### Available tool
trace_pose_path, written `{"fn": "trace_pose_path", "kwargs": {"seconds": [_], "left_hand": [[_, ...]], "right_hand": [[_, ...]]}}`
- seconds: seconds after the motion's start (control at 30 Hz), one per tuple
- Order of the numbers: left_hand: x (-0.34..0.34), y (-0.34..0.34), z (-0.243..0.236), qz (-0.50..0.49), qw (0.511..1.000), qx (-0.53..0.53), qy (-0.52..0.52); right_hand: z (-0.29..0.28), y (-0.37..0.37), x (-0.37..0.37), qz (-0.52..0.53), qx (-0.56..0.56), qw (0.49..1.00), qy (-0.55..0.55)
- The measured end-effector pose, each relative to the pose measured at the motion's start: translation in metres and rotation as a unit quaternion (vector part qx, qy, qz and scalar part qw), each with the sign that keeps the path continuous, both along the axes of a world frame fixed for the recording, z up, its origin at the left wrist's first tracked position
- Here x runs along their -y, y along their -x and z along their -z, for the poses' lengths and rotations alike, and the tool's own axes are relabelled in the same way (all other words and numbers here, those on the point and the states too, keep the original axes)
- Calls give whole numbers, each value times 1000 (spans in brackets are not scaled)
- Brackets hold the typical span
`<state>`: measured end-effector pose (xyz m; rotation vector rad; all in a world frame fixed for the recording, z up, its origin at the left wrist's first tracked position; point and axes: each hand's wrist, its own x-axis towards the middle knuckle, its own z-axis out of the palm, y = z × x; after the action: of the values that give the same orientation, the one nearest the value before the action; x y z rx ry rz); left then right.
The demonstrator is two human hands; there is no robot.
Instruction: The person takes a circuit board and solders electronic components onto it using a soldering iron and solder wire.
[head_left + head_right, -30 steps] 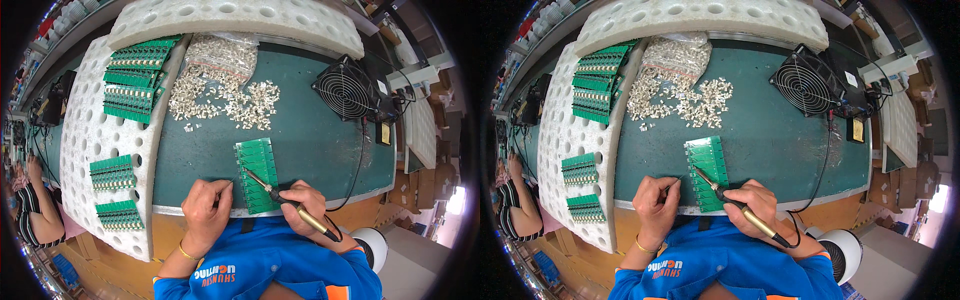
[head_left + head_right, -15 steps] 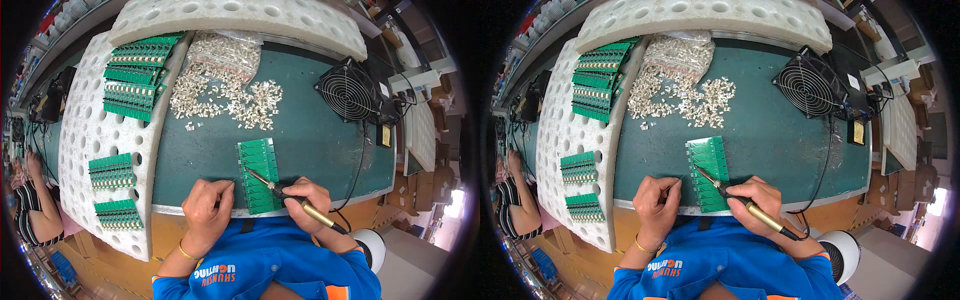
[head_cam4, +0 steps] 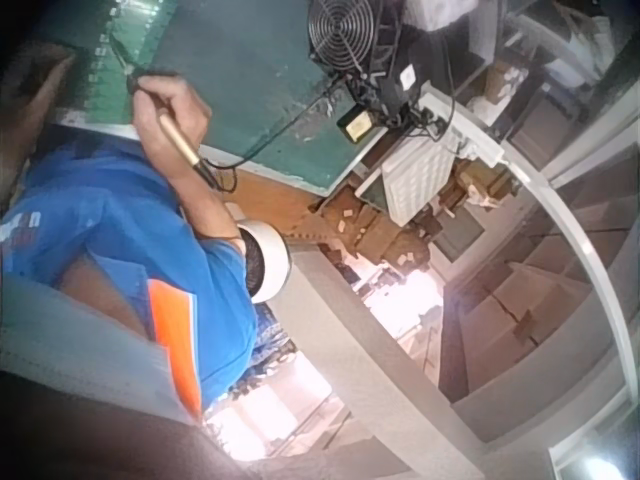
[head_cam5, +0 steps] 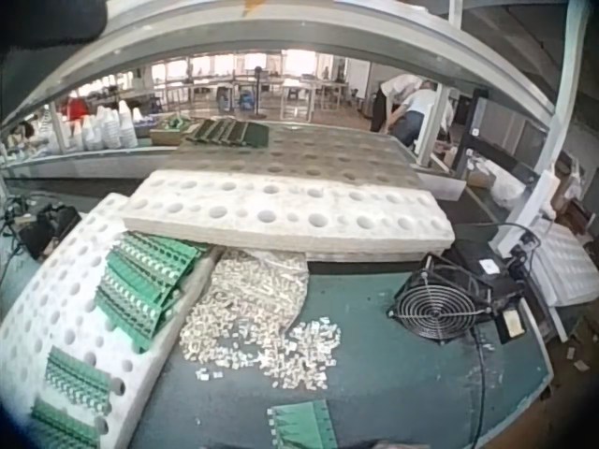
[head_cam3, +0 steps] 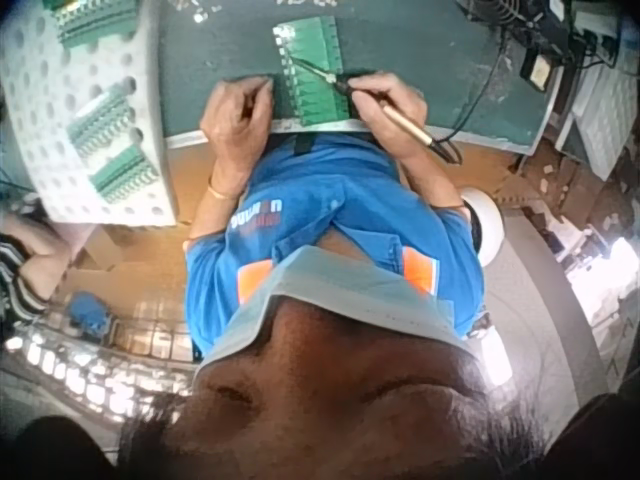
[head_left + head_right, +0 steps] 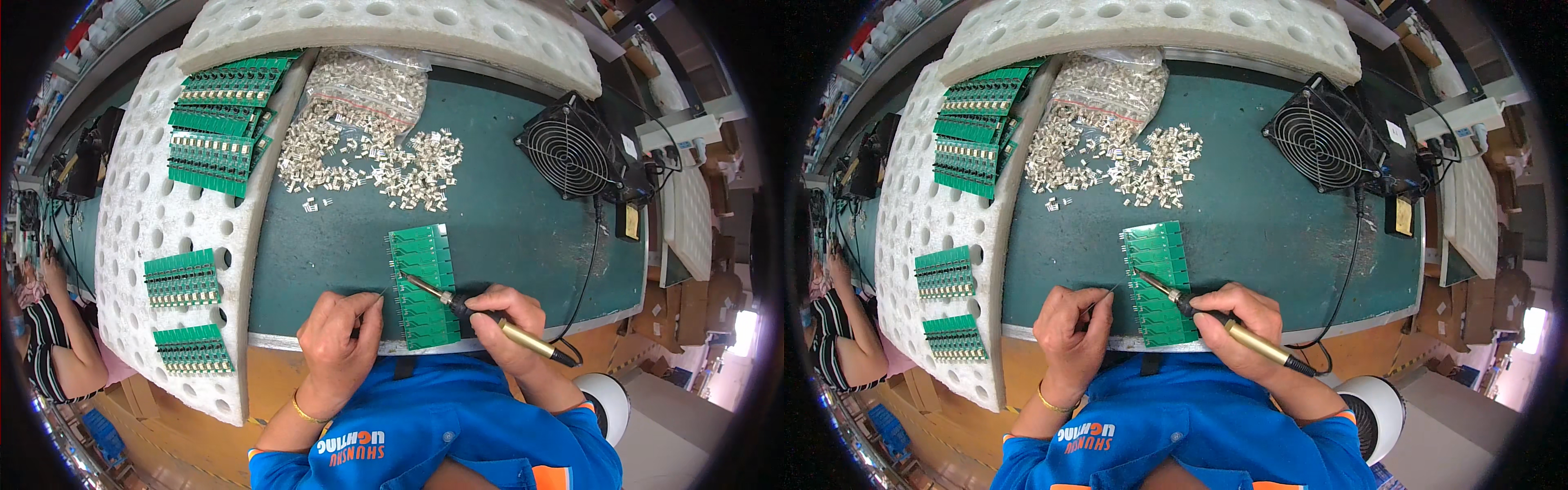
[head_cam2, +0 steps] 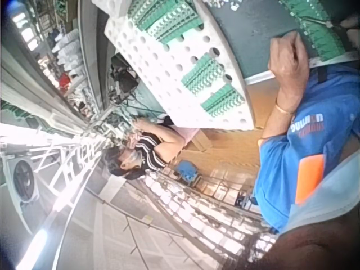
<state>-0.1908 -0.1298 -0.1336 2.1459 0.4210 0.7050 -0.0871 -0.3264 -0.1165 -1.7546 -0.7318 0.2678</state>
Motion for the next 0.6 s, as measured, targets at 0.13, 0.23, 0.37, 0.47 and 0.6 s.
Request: {"fn": "trace_pose_path", "kwargs": {"seconds": [0.13, 0.23, 0.37, 0.47, 0.6], "left_hand": [[0, -1, 0, 7, 1000, -3, -5], [0, -1, -1, 7, 1000, -6, 2], [0, -2, 0, 11, 1000, -10, 4], [1, -1, 0, 12, 1000, -15, 2], [1, -2, -1, 19, 1000, -17, 5]], "right_hand": [[-1, 2, -2, -16, 67, 998, 3], [5, 5, -2, -10, 75, 997, -12], [4, 3, -2, -27, 92, 995, -17], [4, 4, -3, -38, 123, 992, -16], [1, 6, -3, -35, 150, 988, -10]]}}
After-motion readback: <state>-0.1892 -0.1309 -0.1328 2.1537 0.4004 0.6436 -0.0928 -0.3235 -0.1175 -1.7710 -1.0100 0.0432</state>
